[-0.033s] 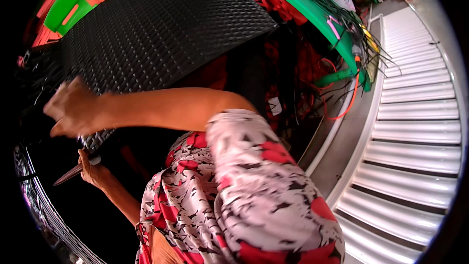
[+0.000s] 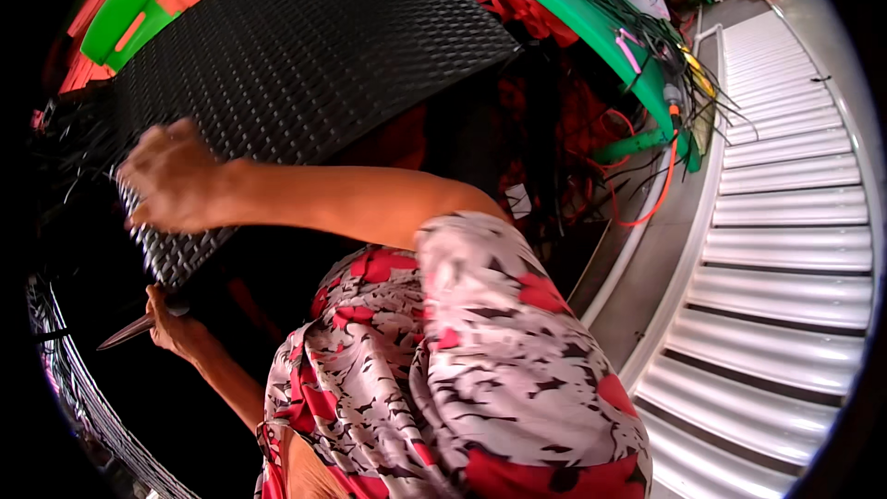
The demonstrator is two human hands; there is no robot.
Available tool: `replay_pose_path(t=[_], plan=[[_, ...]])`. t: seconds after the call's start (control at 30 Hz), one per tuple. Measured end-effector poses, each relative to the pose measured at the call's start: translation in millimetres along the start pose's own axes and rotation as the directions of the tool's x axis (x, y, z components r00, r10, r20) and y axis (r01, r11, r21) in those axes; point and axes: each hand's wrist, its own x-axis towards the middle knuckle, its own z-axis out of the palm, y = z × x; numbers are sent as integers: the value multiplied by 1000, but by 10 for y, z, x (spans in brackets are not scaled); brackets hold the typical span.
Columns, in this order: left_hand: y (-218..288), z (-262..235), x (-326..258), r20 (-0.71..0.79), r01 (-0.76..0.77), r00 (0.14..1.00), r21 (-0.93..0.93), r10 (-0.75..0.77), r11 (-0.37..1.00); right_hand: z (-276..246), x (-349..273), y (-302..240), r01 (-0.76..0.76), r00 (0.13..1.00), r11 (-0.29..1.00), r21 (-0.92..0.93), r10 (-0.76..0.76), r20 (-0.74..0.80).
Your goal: The person weaves black plastic strips into a wicker panel, using a metal tool to push the strips through the weave and shears to trim excess material.
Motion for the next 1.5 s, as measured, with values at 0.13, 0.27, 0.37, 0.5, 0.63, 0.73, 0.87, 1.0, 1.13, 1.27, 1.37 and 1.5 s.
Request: replay_pose_path(t=[0.13, 0.27, 0.37, 0.5, 0.63, 0.73, 0.87, 1.0, 1.13, 1.27, 1.37, 1.5], plan=[[152, 155, -86, -57, -135, 988, 102, 141, 986, -586, -932, 782, -270, 943, 851, -450, 328, 55], [239, 147, -206, -153, -13, 988, 39, 19, 999, -608, -1348, 886, -289, 923, 831, -474, 374, 94], [52, -44, -86, -50, -232, 962, 364, 268, 902, -624, -1382, 907, -288, 934, 843, -454, 352, 61], [137, -74, -104, 190, -389, 905, 730, 380, 562, -621, -1404, 905, -292, 935, 843, -453, 350, 49], [59, -65, -88, 18, -185, 978, 536, 207, 824, -651, -1442, 916, -294, 947, 843, -450, 321, -18], [-48, -43, -54, -38, -209, 969, 397, 244, 893, -847, -1530, 958, -245, 945, 955, -167, 197, -263], [31, 35, -181, -149, -34, 986, 294, 81, 955, -2130, -2283, 1333, -587, 720, 664, -462, 169, -673], [88, 219, -338, -151, 12, 988, 312, 38, 950, -3050, -3118, 1828, -702, 694, 565, -433, 408, -594], [21, 147, -243, -131, 28, 991, 260, 6, 965, -3378, -3187, 1982, -686, 727, 631, -362, 609, -317], [-137, -25, -91, -128, 47, 992, 332, -4, 942, -3452, -3204, 2019, -497, 862, 639, -587, 439, -253], [-199, -65, -53, -148, 6, 987, 423, 62, 906, -3421, -3216, 2062, -399, 917, 687, -607, 306, -257], [-231, -81, -30, -169, -3, 982, 445, 87, 895, -3291, -3187, 2172, -530, 817, 740, -415, 315, -483]])
